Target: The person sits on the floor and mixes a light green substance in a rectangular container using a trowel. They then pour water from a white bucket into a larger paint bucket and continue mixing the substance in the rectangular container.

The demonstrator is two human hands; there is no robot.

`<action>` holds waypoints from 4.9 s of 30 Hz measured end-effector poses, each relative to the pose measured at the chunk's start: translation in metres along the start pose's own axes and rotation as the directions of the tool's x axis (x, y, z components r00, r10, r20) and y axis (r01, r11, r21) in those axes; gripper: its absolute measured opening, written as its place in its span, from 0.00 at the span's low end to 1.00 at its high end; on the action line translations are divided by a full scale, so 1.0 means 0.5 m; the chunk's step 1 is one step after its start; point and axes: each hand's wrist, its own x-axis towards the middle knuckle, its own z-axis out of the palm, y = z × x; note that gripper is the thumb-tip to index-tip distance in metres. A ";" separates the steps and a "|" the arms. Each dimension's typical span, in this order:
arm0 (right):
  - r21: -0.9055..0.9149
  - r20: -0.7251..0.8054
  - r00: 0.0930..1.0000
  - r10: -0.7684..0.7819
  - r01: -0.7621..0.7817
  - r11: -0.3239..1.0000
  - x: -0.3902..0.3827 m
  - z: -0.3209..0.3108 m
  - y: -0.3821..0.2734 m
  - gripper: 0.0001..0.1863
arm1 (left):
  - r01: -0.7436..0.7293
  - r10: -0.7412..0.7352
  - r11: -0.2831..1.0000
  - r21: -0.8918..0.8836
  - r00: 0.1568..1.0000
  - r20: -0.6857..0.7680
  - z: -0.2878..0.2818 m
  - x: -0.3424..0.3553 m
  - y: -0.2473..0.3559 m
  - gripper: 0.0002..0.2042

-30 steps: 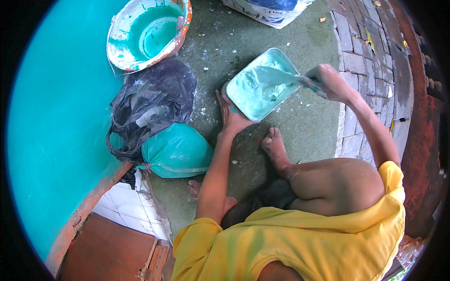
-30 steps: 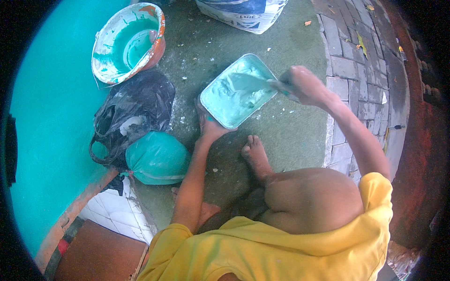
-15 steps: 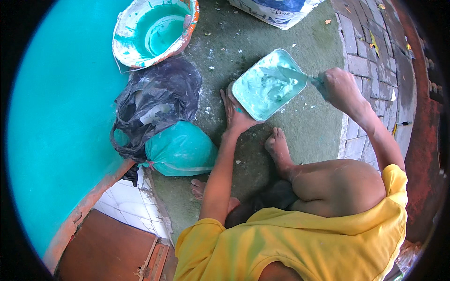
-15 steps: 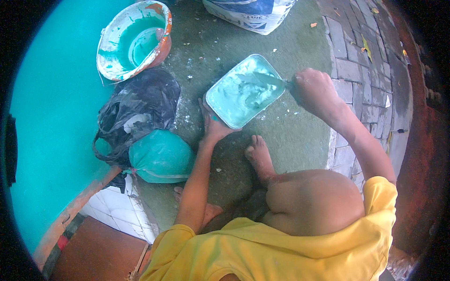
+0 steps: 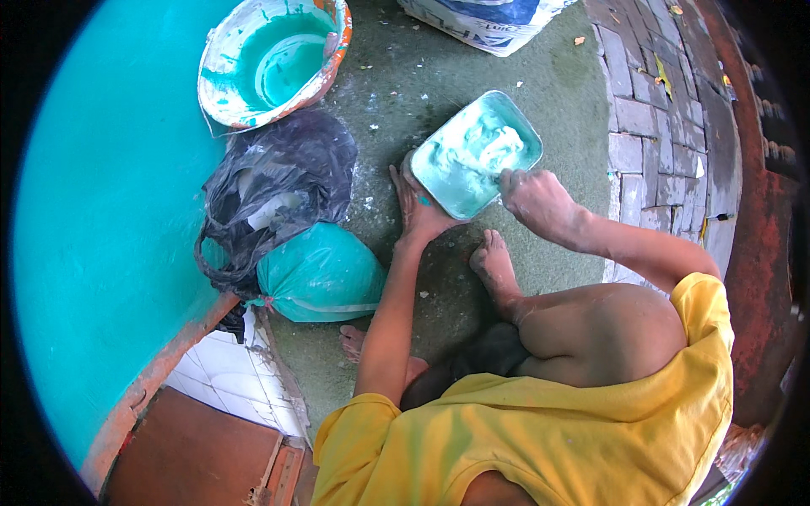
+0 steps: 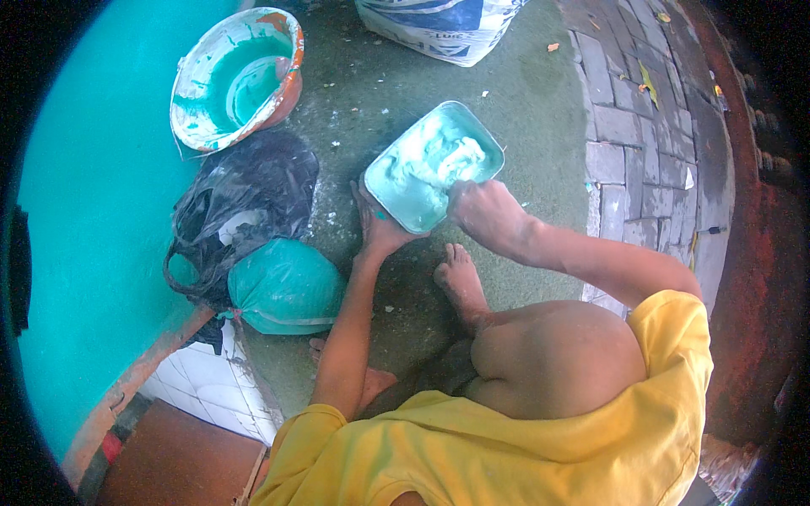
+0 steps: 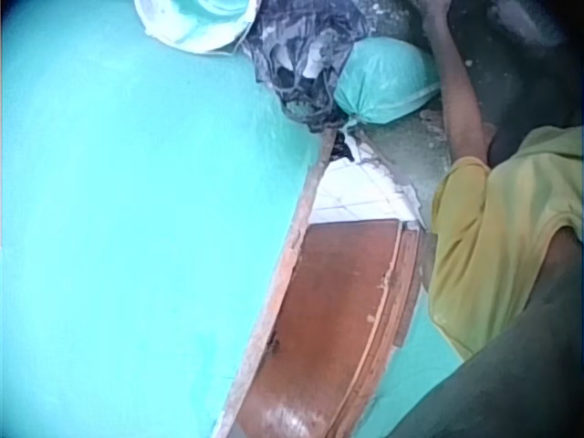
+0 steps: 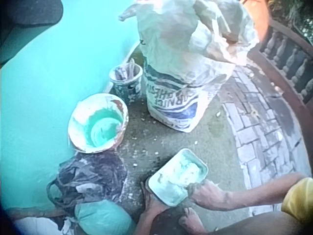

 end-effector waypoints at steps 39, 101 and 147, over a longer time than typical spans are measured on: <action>0.484 0.104 0.942 0.318 -0.328 0.812 0.015 0.052 0.185 0.18 | -0.074 0.075 0.996 0.050 0.997 -0.002 0.006 -0.002 -0.010 0.68; -0.272 -0.079 0.996 -0.035 0.013 0.962 0.014 -0.018 0.229 0.08 | 0.019 -0.025 0.976 -0.217 0.999 -0.024 0.007 0.005 0.010 0.67; 0.407 0.083 0.990 0.111 -0.135 0.903 0.059 0.043 0.184 0.18 | -0.003 -0.007 0.988 -0.155 0.998 -0.062 0.006 -0.003 -0.001 0.66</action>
